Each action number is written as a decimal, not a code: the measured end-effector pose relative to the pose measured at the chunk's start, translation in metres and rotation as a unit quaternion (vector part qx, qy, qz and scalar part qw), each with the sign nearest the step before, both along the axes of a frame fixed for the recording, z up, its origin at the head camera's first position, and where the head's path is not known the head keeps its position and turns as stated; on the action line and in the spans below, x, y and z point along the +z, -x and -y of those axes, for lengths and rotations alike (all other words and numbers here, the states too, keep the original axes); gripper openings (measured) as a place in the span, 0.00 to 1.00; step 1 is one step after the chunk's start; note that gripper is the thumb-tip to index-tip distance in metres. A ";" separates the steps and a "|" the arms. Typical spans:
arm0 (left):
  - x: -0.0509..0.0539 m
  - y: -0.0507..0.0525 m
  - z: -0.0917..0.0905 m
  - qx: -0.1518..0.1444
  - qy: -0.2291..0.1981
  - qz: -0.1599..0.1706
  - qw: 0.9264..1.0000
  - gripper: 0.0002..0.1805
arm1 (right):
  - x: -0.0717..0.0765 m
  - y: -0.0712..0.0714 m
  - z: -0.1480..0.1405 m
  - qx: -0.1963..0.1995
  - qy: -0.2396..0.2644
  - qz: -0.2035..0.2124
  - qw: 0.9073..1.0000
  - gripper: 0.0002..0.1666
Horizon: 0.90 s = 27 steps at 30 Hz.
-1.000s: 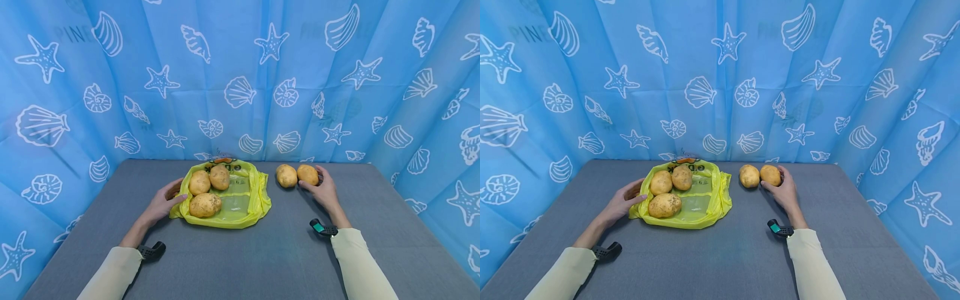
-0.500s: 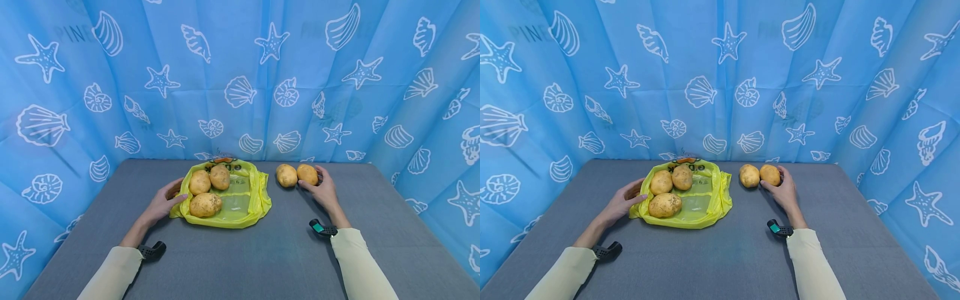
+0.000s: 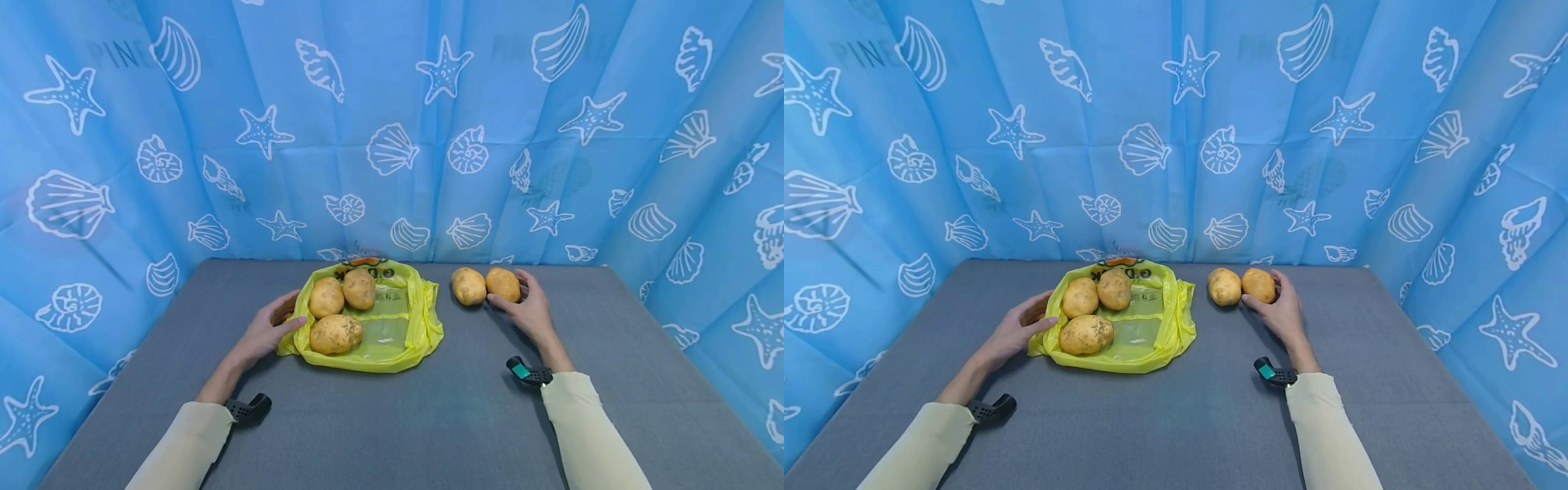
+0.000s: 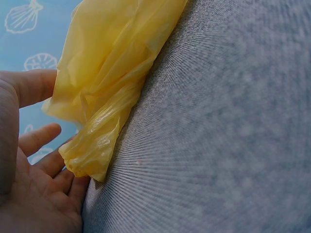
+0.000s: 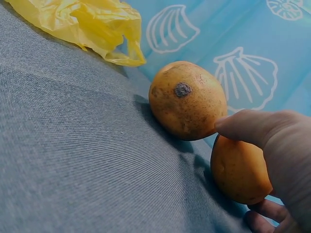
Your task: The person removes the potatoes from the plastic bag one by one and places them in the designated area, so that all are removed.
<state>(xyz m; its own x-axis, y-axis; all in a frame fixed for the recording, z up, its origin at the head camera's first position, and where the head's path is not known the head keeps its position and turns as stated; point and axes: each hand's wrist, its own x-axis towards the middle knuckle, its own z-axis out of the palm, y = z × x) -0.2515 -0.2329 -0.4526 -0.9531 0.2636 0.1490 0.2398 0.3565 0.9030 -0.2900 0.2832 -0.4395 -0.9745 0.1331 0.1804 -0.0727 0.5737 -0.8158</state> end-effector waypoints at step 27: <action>0.000 -0.001 -0.001 -0.001 -0.002 0.002 1.000 0.36 | 0.001 -0.002 -0.001 -0.014 0.005 0.007 1.000 0.57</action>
